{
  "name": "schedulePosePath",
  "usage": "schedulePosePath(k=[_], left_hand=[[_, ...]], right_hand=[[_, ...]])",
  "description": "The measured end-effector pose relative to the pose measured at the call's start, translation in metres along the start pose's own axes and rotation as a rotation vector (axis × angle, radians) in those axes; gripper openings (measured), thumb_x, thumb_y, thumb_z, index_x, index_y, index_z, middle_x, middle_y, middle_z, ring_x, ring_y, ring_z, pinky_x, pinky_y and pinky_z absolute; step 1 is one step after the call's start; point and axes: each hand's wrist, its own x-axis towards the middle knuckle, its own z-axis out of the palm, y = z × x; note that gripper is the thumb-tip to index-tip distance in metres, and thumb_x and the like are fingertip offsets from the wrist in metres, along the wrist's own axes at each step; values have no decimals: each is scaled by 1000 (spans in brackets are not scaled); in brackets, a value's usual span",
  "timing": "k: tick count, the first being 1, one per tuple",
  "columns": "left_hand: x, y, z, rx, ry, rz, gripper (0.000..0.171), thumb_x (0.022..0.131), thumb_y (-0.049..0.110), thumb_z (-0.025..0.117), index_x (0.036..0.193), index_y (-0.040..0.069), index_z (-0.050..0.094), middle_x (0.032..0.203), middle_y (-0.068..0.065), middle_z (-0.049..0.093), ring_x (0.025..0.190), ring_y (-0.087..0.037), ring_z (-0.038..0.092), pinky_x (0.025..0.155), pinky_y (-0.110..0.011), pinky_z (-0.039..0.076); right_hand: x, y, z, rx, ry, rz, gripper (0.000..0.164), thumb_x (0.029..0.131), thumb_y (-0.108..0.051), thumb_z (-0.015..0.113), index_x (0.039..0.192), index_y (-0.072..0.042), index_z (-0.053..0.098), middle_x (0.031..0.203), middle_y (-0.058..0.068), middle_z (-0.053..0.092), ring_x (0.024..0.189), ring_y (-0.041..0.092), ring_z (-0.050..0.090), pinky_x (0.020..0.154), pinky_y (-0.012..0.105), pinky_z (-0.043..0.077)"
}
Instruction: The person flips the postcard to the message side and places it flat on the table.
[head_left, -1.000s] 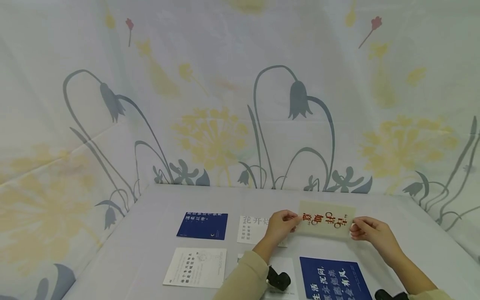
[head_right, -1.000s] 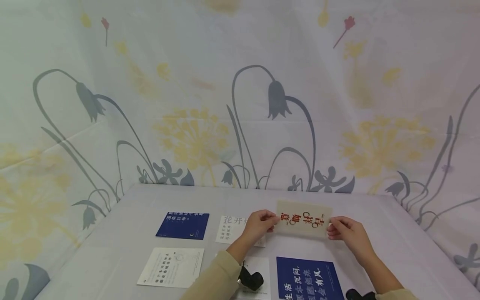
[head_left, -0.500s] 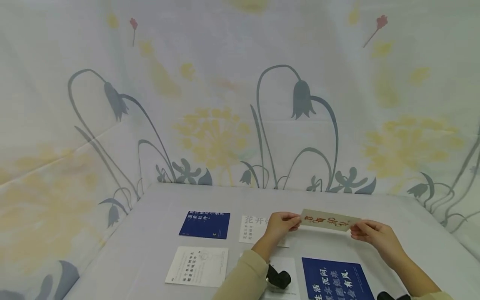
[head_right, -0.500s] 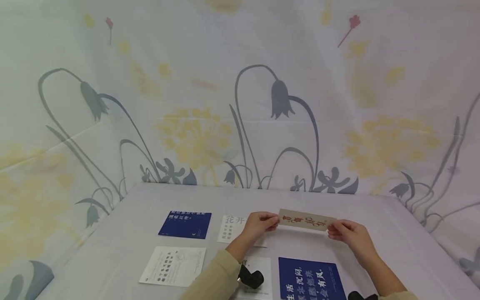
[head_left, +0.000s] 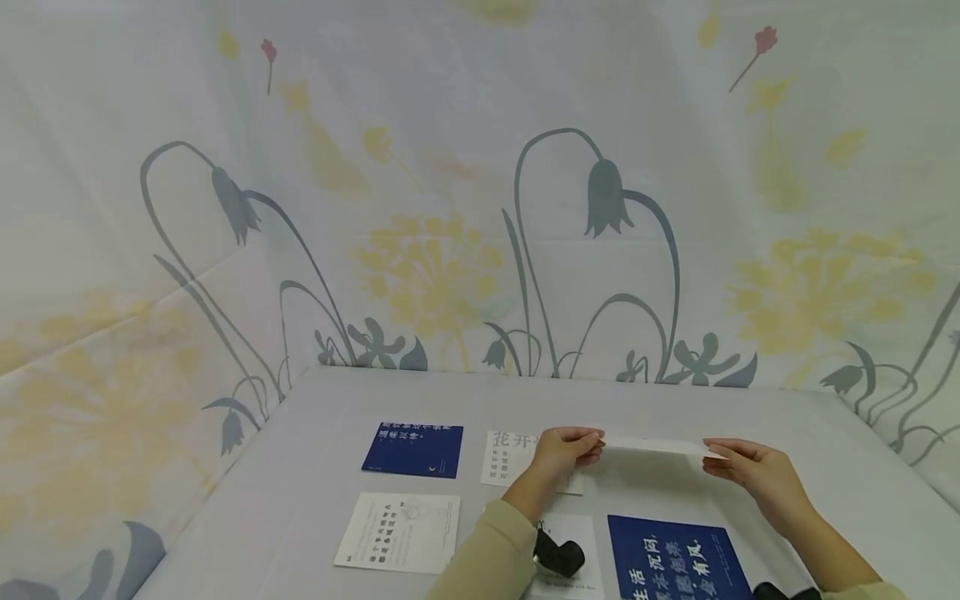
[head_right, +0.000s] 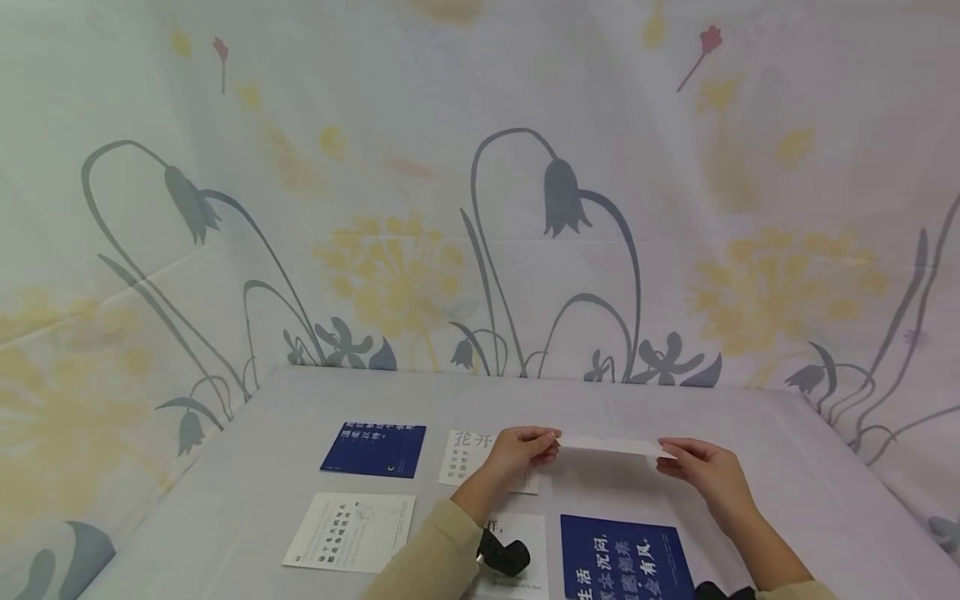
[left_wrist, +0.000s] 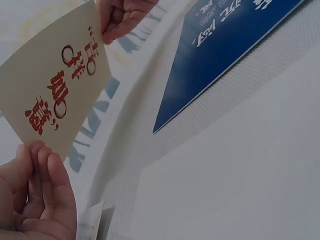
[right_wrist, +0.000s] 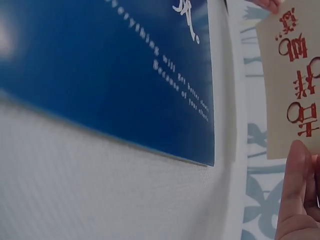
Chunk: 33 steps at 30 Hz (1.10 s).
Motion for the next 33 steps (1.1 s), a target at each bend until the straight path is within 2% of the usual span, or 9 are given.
schedulePosePath(k=[4,7,11,15,24,28,33], left_hand=[[0,1,1,-15,17,-20,15,86,3,65,97,-6,70,81,-9,68,70,-11,64,69,-26,55],[-1,1,1,-37,31,-33,15,85,2,66,97,-5,70,78,-8,68,67,-10,63,67,-24,54],[-1,1,1,-56,39,-34,15,84,0,65,97,-6,70,76,-7,67,62,-7,62,64,-22,54],[-3,1,0,-74,32,-34,15,84,0,65,98,-5,69,75,-6,65,61,-6,61,64,-23,54],[-3,1,4,-74,82,-57,23,83,0,66,106,-3,66,71,-5,64,58,-6,60,58,-20,53],[-4,0,5,-57,77,-47,21,84,0,65,104,-4,66,73,-6,64,59,-7,60,59,-21,53],[-5,-2,6,-40,77,-29,21,83,-1,65,103,-3,67,73,-5,64,59,-9,59,59,-23,54]], right_hand=[[0,0,0,40,15,14,15,92,-9,59,98,-3,72,92,-14,67,77,10,67,71,19,52],[1,2,1,35,33,25,18,90,-7,61,101,5,69,91,-14,66,78,8,66,71,21,53],[1,4,1,-69,60,63,32,90,-11,62,108,15,61,90,-16,65,79,3,63,70,21,53],[1,5,1,-172,82,103,41,91,-19,63,113,15,58,89,-17,64,78,1,61,69,20,53],[-1,5,0,-226,80,139,50,89,-20,65,119,18,51,92,-9,66,76,5,63,68,21,53],[0,6,0,-234,81,139,51,89,-20,65,120,18,51,93,-8,66,76,5,63,68,22,53],[1,9,1,-265,72,151,51,90,-18,63,121,19,48,97,1,66,75,7,62,67,23,53]])
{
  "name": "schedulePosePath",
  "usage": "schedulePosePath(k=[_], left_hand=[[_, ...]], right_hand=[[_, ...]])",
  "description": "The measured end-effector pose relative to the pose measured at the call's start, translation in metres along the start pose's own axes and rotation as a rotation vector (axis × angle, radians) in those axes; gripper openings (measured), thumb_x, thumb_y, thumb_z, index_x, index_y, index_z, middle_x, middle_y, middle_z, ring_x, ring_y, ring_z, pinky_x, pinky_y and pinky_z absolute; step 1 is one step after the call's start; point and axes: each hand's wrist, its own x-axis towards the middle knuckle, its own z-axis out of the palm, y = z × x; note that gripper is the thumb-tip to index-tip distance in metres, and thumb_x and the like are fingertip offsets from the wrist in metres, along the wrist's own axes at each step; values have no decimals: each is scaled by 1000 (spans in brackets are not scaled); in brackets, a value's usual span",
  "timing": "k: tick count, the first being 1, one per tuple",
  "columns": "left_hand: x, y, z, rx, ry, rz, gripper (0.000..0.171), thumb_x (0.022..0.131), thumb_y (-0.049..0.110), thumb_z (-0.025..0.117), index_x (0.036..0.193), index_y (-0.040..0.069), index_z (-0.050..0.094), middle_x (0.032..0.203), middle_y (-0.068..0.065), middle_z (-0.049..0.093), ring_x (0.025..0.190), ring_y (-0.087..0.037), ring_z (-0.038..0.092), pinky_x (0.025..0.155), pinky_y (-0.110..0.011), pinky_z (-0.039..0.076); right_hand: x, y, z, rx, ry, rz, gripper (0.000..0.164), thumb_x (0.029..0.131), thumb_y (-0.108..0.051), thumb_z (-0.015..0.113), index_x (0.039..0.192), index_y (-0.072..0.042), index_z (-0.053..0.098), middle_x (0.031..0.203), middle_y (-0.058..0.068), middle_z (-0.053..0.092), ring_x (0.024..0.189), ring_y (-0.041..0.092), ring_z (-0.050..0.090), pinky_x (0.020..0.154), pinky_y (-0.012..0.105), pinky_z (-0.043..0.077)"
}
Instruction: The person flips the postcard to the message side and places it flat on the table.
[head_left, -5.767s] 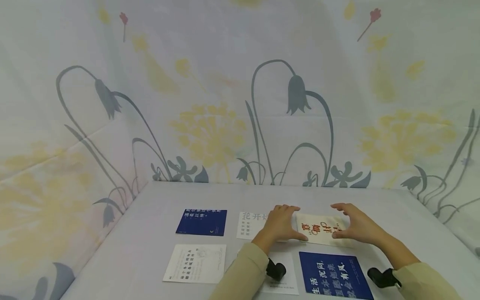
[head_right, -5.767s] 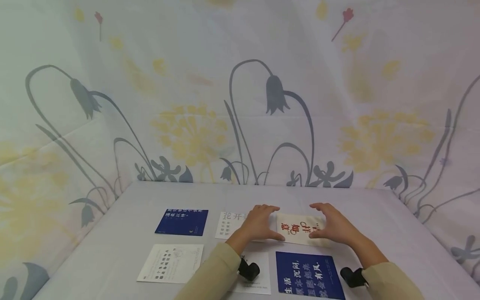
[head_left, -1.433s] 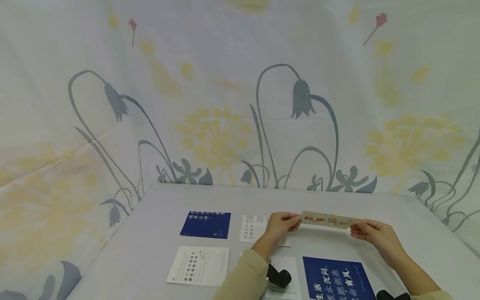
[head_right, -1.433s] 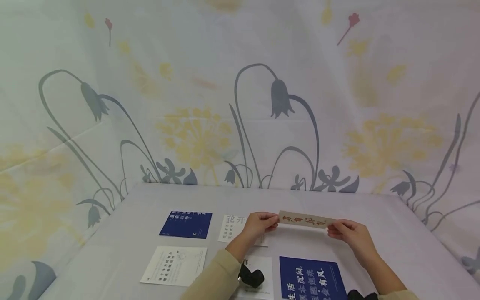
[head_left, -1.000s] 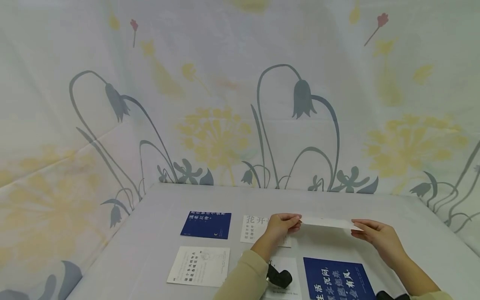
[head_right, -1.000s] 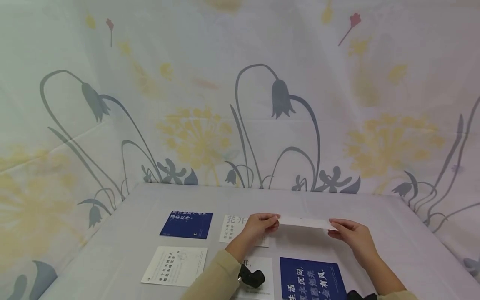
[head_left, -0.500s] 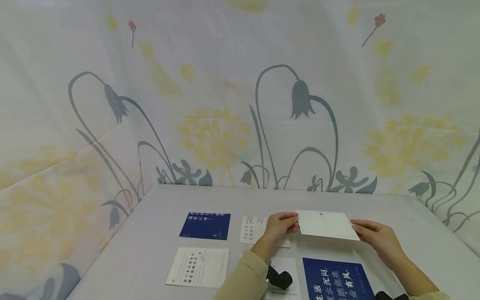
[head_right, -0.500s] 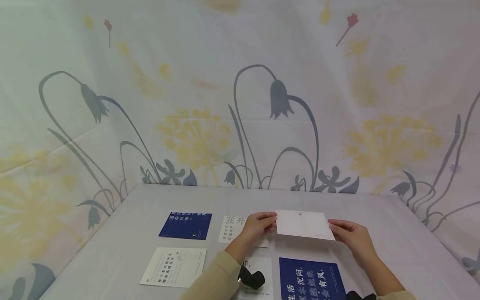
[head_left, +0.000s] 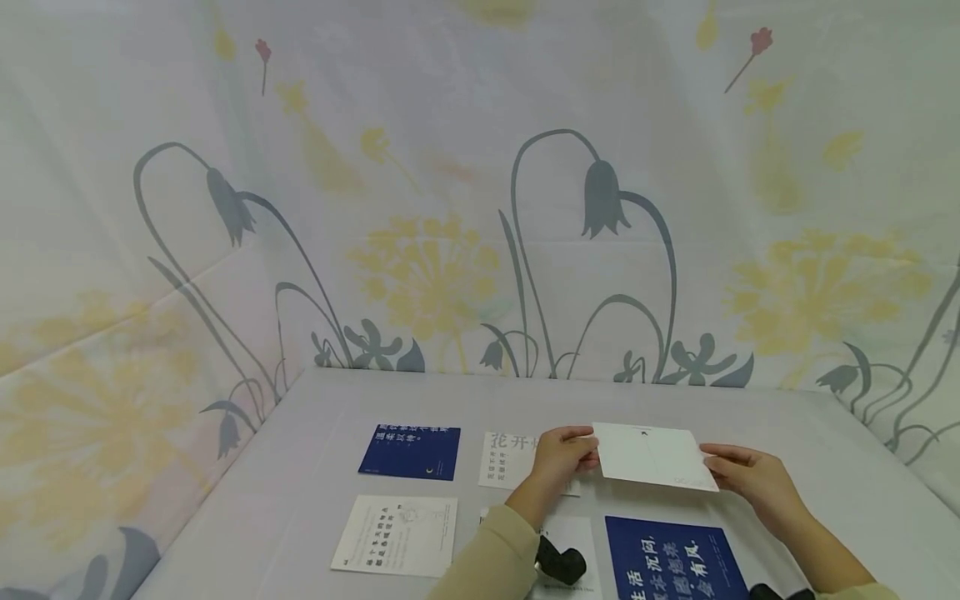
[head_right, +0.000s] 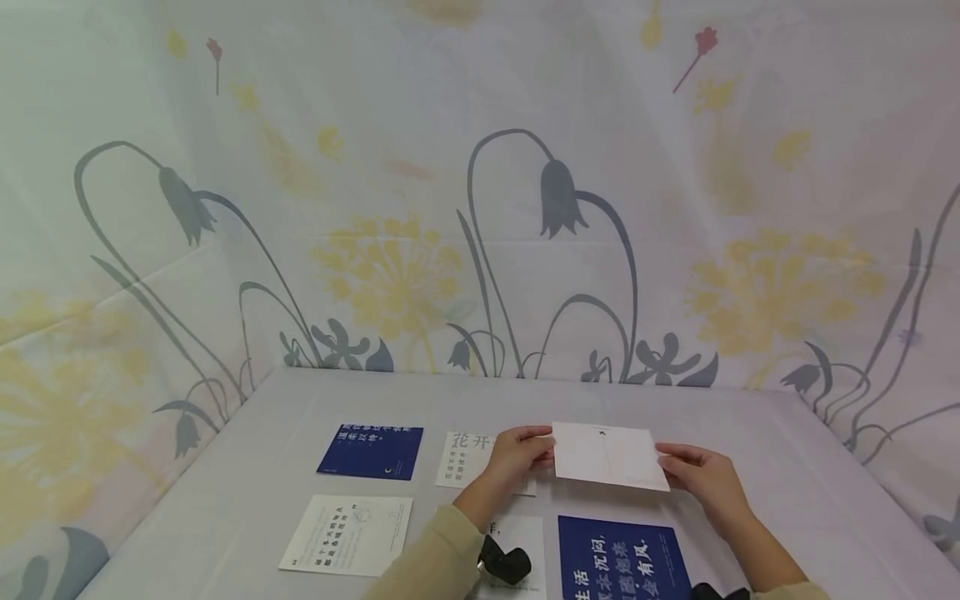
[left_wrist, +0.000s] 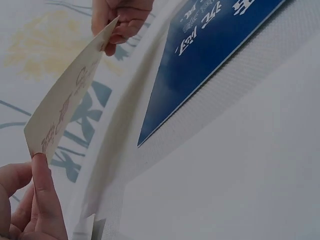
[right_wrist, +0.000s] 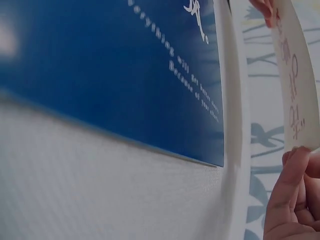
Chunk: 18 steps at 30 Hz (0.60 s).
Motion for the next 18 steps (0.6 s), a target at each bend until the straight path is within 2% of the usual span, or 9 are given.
schedulePosePath(k=[8,14,18], left_hand=[[-4,2,2,82,31,1,27,79,-4,66,105,1,67,76,-5,63,58,-10,59,58,-24,54],[-4,0,2,128,9,8,31,76,-8,68,106,-1,66,79,-5,62,60,-10,60,60,-25,55],[-4,-1,0,177,7,36,31,76,-9,69,106,-1,66,78,-3,61,61,-11,60,59,-25,55]], right_hand=[[2,1,2,-31,-14,42,50,90,-16,62,123,18,47,94,3,65,72,11,60,66,25,54],[2,1,0,-90,-21,60,49,89,-16,62,124,16,48,101,10,64,74,11,58,66,25,53],[3,-1,1,-111,-25,59,50,89,-13,62,125,17,46,98,10,64,73,10,58,65,25,53]])
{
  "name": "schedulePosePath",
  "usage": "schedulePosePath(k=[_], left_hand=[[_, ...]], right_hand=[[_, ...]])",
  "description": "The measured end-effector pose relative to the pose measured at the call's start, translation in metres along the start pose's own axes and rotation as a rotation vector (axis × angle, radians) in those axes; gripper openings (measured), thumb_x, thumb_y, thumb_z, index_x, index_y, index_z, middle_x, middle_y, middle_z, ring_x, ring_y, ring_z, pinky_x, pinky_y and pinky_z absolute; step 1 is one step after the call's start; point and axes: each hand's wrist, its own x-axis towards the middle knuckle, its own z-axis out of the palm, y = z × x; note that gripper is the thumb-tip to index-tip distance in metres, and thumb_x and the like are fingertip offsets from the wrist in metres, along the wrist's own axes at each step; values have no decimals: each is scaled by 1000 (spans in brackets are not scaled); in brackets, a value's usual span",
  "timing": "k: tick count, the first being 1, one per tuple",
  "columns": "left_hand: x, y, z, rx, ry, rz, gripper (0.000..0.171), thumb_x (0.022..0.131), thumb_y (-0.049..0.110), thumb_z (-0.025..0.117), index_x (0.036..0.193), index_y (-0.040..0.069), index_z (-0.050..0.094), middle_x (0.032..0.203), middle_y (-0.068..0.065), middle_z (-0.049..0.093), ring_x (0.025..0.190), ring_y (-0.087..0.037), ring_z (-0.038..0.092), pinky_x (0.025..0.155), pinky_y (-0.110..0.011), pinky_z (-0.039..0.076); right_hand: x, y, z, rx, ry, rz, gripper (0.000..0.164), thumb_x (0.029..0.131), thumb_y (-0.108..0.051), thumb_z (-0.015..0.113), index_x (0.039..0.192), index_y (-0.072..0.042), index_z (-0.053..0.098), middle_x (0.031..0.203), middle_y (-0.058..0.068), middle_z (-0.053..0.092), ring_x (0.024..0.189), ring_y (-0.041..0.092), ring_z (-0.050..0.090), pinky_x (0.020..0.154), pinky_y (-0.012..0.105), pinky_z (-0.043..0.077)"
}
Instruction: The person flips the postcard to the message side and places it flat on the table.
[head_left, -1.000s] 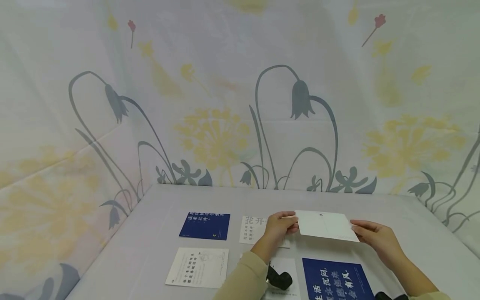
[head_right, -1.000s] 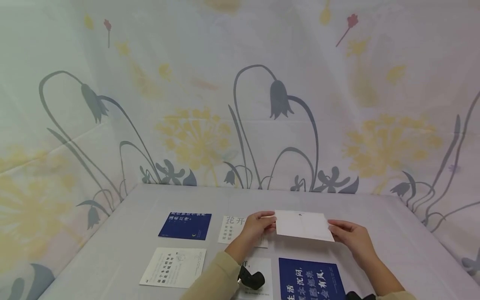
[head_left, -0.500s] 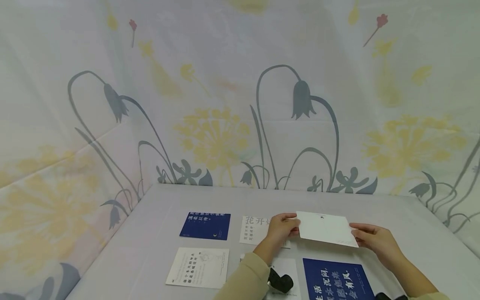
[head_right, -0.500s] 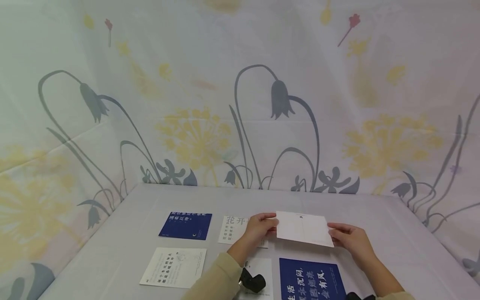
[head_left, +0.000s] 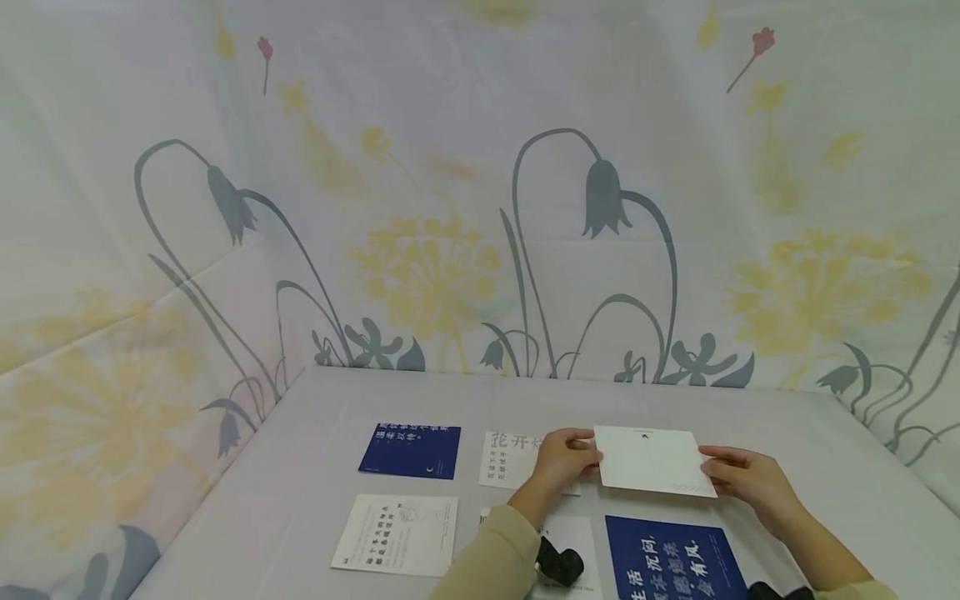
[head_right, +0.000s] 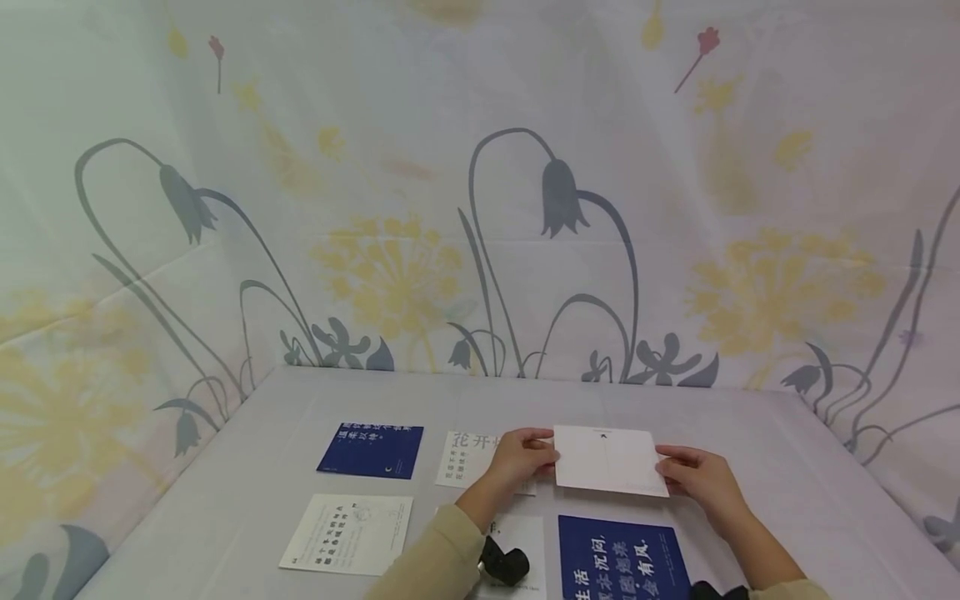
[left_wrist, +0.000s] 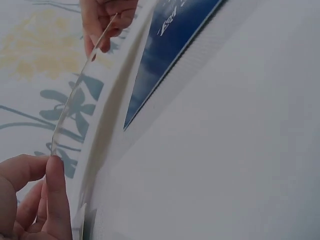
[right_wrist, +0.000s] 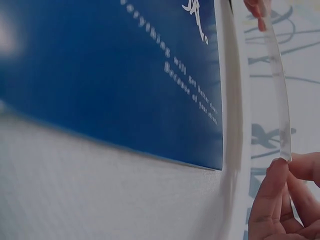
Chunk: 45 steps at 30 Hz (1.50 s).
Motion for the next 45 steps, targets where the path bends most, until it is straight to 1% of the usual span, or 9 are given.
schedulePosePath(k=[6,11,17,23,32,38,45], left_hand=[[1,0,1,37,9,25,30,75,-9,70,103,-1,67,76,-3,61,61,-12,62,57,-25,55],[0,-1,2,95,41,17,27,74,-7,72,99,1,68,73,-1,60,58,-13,63,53,-24,54],[-2,1,4,148,65,3,27,73,-8,73,97,1,68,71,0,60,57,-12,63,51,-23,53],[-5,4,5,196,59,-15,28,72,-10,71,97,1,67,70,1,60,55,-12,62,51,-22,53],[-5,4,5,198,37,-34,27,72,-11,70,97,-1,67,71,1,60,56,-12,62,51,-23,53],[-3,3,8,264,43,-31,25,70,-10,70,93,0,68,69,2,61,54,-11,61,50,-21,52],[-2,3,8,325,38,-40,22,69,-8,70,89,1,68,67,2,61,52,-10,60,49,-20,51]], right_hand=[[1,-1,1,-25,-2,-18,50,88,-10,62,125,18,44,90,6,62,71,10,58,64,24,53],[1,-1,0,-46,-4,-33,51,87,-10,63,125,18,44,88,6,61,70,10,57,63,25,53],[2,-1,1,-67,-14,-28,52,85,-11,64,124,17,45,85,5,62,69,12,57,60,25,52],[5,-2,3,-104,-9,-12,51,84,-9,62,123,18,45,83,5,61,67,15,56,57,27,50],[7,-3,6,-152,-10,12,49,82,-7,64,120,19,46,78,4,60,64,16,54,53,26,47],[7,-1,6,-178,-15,13,50,81,-9,64,119,19,48,80,5,61,65,17,53,53,26,47],[8,-1,6,-197,-25,33,48,82,-11,63,118,18,49,81,7,61,67,17,53,54,26,48]])
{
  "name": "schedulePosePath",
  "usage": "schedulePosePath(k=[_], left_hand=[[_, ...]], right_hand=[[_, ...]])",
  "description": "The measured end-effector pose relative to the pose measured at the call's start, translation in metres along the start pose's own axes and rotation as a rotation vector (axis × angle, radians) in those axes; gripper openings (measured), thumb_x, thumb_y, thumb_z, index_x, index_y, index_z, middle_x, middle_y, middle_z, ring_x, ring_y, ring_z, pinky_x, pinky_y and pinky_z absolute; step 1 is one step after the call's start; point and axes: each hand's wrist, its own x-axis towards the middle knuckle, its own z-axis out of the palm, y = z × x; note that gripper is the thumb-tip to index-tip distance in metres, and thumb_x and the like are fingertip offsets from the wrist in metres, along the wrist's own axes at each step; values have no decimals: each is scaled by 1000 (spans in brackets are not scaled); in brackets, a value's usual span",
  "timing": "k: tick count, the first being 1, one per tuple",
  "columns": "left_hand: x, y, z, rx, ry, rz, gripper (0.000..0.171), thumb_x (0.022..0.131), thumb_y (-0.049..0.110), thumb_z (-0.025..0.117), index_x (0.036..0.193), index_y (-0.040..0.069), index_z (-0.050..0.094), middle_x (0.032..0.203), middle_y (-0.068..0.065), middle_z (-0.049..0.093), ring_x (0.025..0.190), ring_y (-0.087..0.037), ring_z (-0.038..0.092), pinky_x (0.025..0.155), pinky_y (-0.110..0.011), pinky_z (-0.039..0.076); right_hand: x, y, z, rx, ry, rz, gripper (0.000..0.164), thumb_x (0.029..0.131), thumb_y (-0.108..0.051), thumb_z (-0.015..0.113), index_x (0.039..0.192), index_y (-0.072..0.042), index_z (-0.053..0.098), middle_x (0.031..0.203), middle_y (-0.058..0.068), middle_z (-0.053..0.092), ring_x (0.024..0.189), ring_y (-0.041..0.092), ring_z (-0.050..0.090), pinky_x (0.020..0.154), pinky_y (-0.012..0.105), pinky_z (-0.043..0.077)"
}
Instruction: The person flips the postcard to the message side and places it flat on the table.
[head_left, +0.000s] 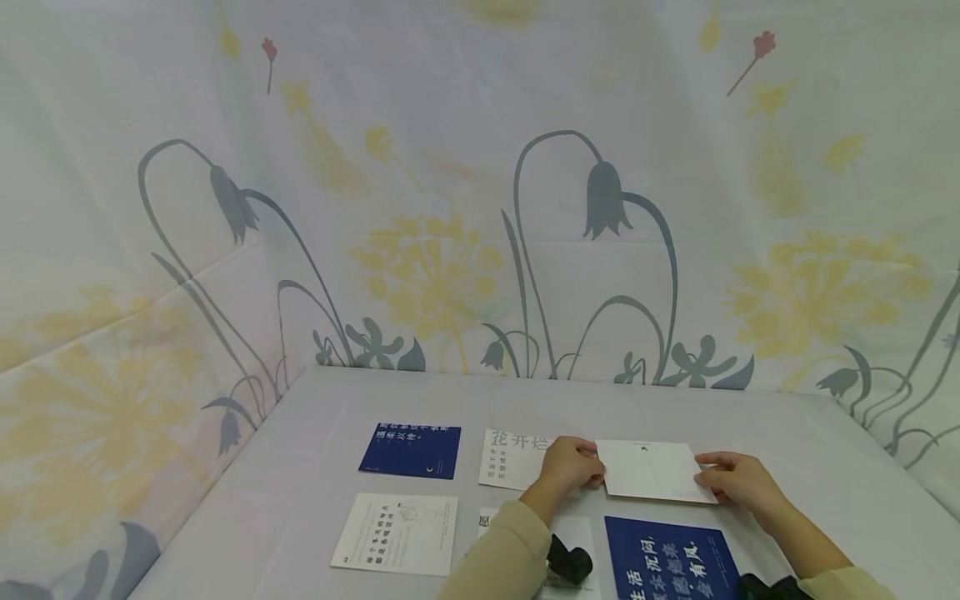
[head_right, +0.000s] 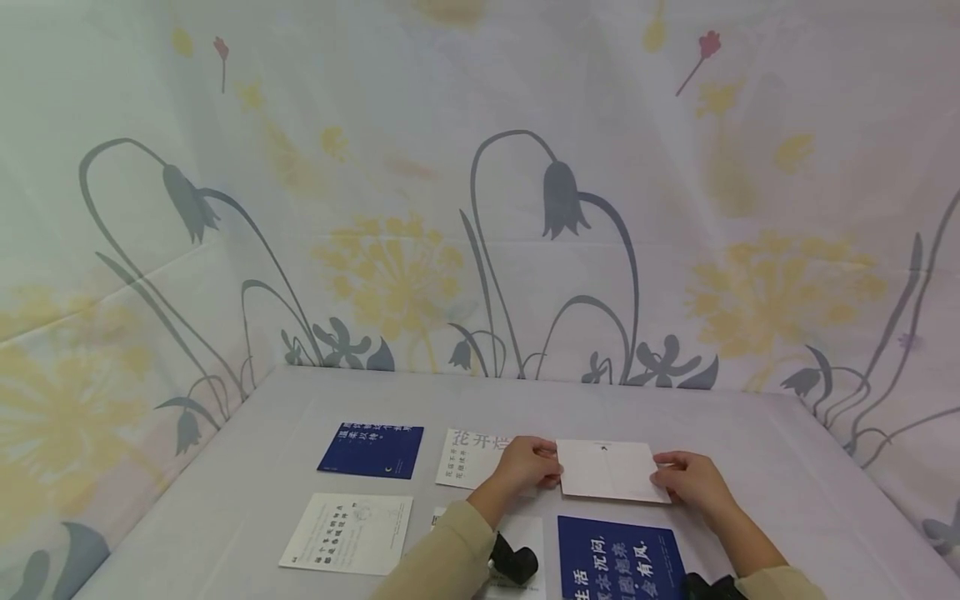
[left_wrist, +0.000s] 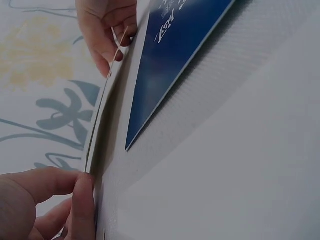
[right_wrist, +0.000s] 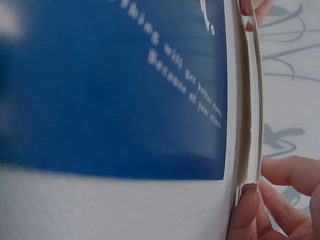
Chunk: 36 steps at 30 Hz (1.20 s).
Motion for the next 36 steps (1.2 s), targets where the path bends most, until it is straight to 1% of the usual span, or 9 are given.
schedulePosePath(k=[3,7,17,23,26,32,36], left_hand=[[2,-1,0,63,-1,22,22,69,-5,72,90,2,69,66,4,61,51,-8,59,50,-19,50],[2,-2,0,96,1,36,22,69,-4,72,90,2,69,65,5,61,50,-7,58,50,-18,49],[1,-1,1,37,0,9,23,70,-7,71,91,1,68,64,2,61,47,-7,57,46,-18,49],[0,-1,1,58,6,19,23,70,-7,72,91,2,68,63,2,61,47,-8,58,45,-17,48],[1,-1,1,68,13,14,23,70,-6,73,91,3,69,63,2,61,47,-8,58,45,-17,48],[0,0,2,44,17,3,23,70,-8,72,90,3,68,64,1,61,47,-8,58,45,-18,48],[-1,1,2,78,24,6,23,69,-7,73,90,3,69,63,2,61,46,-7,56,46,-17,47]], right_hand=[[1,0,0,-9,0,6,47,82,-11,63,117,18,50,78,6,60,67,17,52,54,26,48],[2,0,1,-27,0,14,47,82,-11,63,116,17,51,75,4,56,66,17,50,53,25,47],[2,0,2,-51,-3,8,46,82,-10,61,115,18,50,69,4,50,63,17,47,53,27,45],[1,0,3,-46,-6,7,45,82,-10,60,116,18,49,67,3,49,61,17,46,51,26,44],[1,-1,3,-48,-5,10,46,82,-10,60,116,18,49,66,3,48,60,17,46,51,27,44],[2,-1,4,-62,1,22,45,82,-11,60,116,18,49,67,4,49,59,17,46,51,27,43],[3,-2,5,-58,2,33,46,81,-11,59,115,18,49,71,6,51,61,17,47,52,27,44]])
